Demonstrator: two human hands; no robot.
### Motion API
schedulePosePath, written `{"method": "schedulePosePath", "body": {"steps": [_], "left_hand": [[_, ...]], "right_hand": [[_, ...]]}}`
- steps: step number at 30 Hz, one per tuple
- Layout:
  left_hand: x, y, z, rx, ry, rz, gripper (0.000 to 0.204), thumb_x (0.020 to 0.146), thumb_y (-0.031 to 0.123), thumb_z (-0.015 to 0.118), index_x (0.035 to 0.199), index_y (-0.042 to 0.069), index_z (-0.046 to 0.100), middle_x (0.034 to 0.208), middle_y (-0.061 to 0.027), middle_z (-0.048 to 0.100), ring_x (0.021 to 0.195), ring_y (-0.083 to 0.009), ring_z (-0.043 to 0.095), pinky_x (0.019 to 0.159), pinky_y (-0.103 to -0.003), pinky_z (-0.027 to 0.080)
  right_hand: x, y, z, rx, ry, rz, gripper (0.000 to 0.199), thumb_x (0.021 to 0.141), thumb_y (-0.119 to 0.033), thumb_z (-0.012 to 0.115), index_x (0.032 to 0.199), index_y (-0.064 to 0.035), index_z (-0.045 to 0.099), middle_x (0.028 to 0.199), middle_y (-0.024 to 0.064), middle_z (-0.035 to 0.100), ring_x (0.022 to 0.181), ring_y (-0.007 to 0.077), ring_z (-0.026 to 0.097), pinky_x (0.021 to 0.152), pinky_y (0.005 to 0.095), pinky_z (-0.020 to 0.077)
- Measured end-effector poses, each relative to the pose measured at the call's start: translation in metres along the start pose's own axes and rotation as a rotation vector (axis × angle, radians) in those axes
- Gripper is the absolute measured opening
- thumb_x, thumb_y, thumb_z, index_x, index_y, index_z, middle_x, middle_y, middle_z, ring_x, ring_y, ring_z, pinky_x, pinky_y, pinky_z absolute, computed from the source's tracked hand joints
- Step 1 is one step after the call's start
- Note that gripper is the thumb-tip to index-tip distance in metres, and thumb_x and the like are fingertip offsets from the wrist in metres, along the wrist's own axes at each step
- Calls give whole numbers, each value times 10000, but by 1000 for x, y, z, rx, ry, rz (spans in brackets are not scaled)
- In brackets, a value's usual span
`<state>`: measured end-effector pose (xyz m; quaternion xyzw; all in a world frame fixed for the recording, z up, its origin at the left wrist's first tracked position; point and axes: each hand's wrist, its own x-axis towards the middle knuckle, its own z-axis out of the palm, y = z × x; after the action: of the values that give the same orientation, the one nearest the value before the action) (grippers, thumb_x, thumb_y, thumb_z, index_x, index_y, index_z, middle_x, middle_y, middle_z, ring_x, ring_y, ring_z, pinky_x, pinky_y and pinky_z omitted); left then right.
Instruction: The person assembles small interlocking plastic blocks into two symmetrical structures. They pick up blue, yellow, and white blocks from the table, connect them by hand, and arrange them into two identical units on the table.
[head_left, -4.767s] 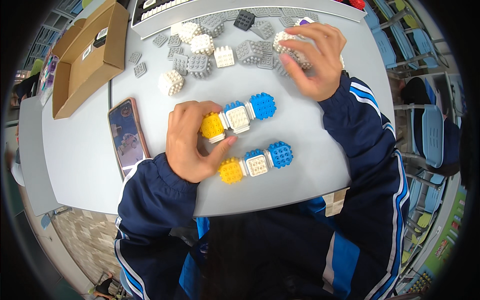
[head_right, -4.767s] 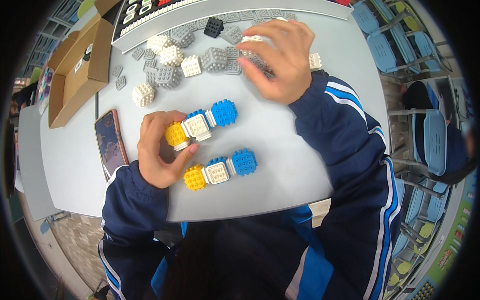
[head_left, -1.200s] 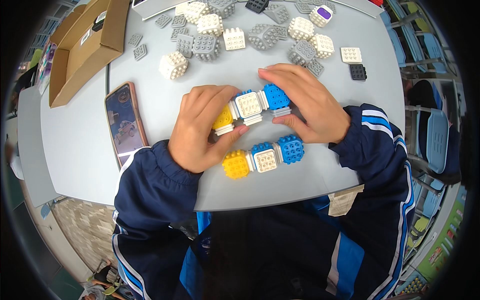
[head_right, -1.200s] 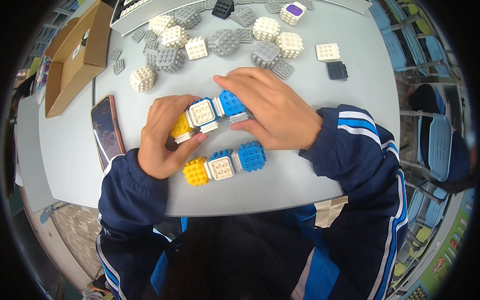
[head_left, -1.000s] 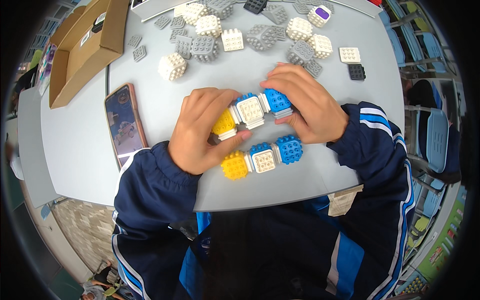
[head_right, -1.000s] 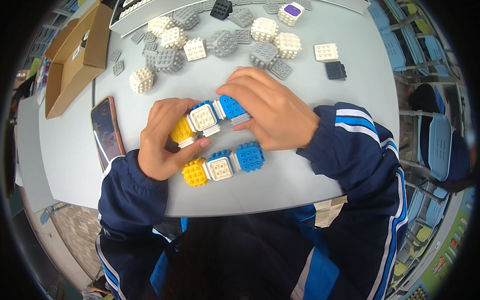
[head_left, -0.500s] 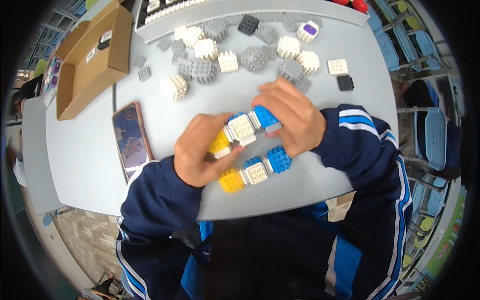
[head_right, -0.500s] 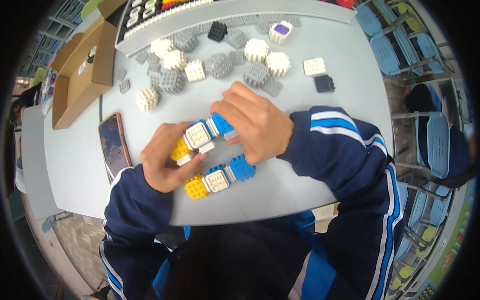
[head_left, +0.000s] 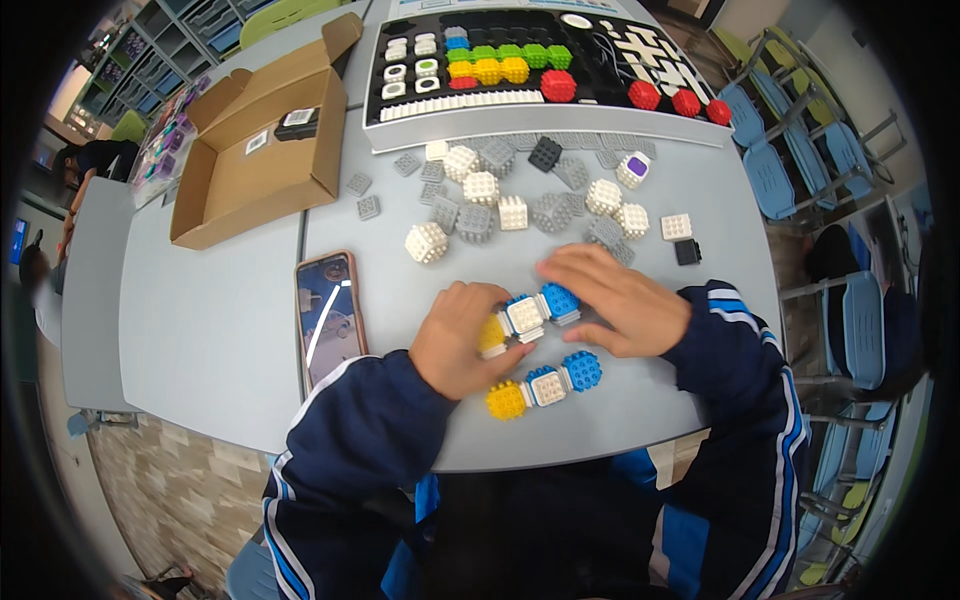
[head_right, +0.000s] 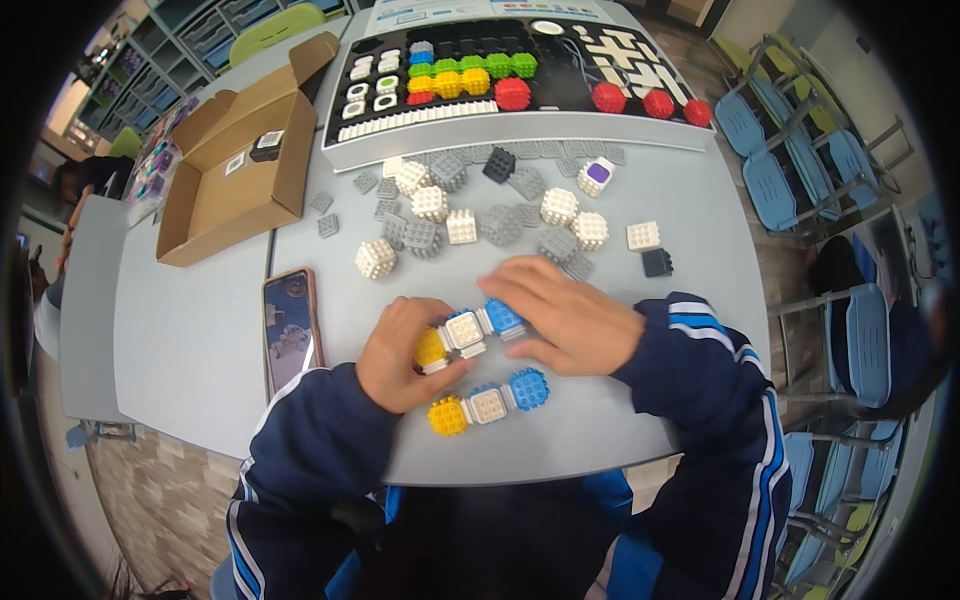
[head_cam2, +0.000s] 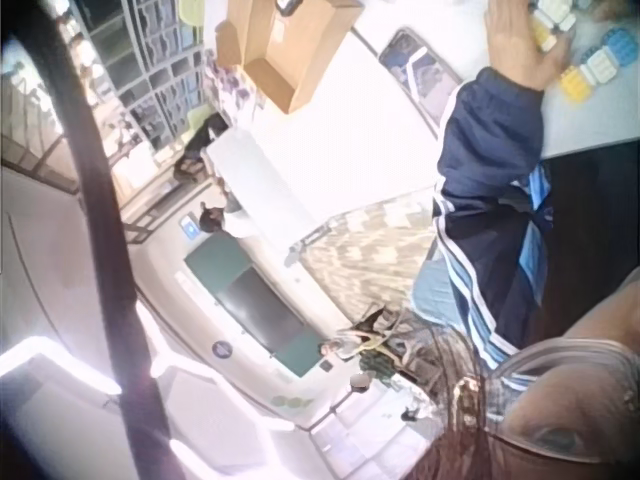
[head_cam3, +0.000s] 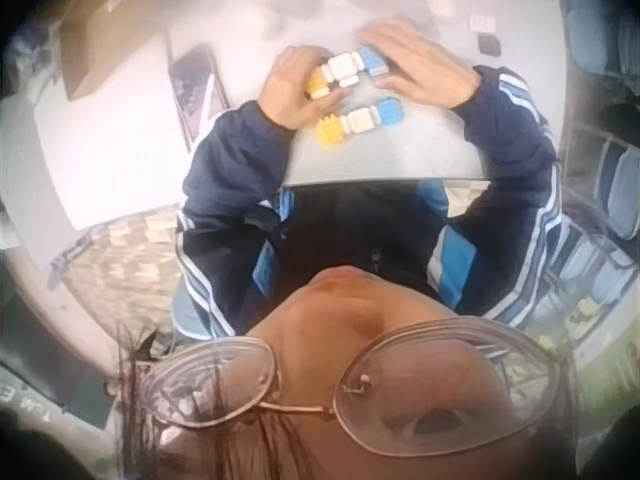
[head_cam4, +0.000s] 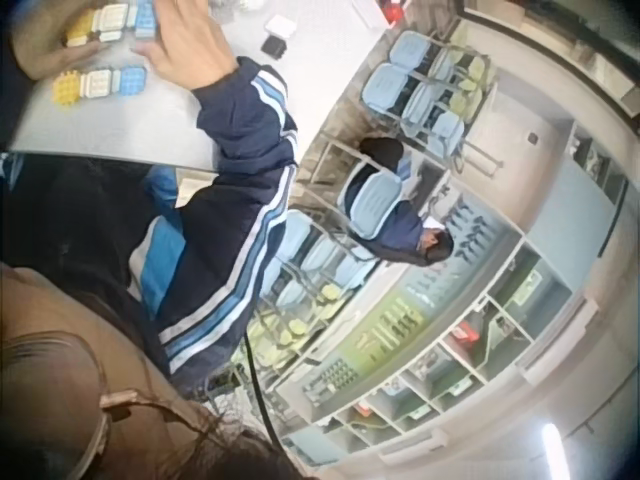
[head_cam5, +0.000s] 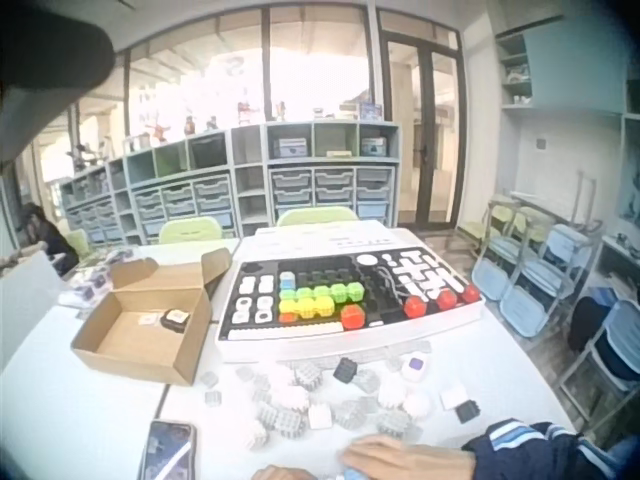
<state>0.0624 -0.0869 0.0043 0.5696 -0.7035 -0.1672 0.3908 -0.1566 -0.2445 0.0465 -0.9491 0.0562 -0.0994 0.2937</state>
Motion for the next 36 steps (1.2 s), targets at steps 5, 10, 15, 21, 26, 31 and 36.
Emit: {"method": "schedulePosePath", "body": {"steps": [5, 10, 15, 21, 26, 31, 36], "left_hand": [[0, 1, -2, 5, 33, 30, 439, 777, 169, 857, 1124, 12, 638, 1067, -140, 648, 913, -336, 584, 838, -410, 476], [-3, -2, -6, 12, 47, 12, 421, 781, 176, 850, 1112, 14, 647, 1060, -141, 656, 906, -334, 585, 841, -407, 474], [6, -3, 3, -32, 61, 57, 425, 780, 180, 850, 1120, 20, 650, 1058, -143, 660, 904, -341, 594, 846, -415, 473], [-1, -4, 2, -31, 25, -12, 456, 795, 221, 841, 1148, 16, 638, 1107, -128, 654, 972, -320, 588, 859, -391, 452], [3, -3, 2, -30, 9, -1, 463, 788, 222, 847, 1147, 19, 638, 1103, -127, 654, 965, -315, 589, 858, -390, 456], [-3, -8, -1, -6, 24, -25, 456, 783, 221, 854, 1133, 22, 640, 1090, -124, 653, 954, -314, 588, 855, -387, 462], [8, -1, 2, -45, 18, 34, 449, 785, 224, 856, 1123, 21, 642, 1076, -123, 652, 949, -314, 588, 851, -387, 464]], "right_hand": [[58, -6, -67, -154, -24, -10, 703, 890, -189, 740, 1516, -26, 464, 1292, 233, 610, 1178, 416, 584, 1040, 459, 472], [220, 51, -93, -470, 195, 21, 403, 944, -235, 715, 1295, -46, 655, 1199, 191, 709, 1103, 359, 675, 950, 439, 535], [316, 134, -81, -501, 413, 278, 313, 903, -164, 752, 1207, -92, 735, 1123, 170, 743, 1052, 357, 705, 940, 433, 551], [361, 175, -53, -575, 366, 389, 311, 860, -234, 808, 1167, -218, 763, 1164, 131, 741, 1120, 334, 694, 968, 460, 547], [390, 211, -46, -695, 432, 459, 288, 806, -206, 851, 1081, -157, 780, 1108, 125, 765, 1075, 316, 726, 936, 498, 565], [407, 216, -27, -676, 434, 453, 274, 896, -79, 712, 1160, -136, 756, 1233, 162, 710, 1177, 342, 675, 977, 522, 541], [392, 287, -87, -372, 491, 230, 234, 840, -140, 716, 1011, 6, 651, 919, 207, 709, 852, 422, 698, 819, 459, 553]]}}
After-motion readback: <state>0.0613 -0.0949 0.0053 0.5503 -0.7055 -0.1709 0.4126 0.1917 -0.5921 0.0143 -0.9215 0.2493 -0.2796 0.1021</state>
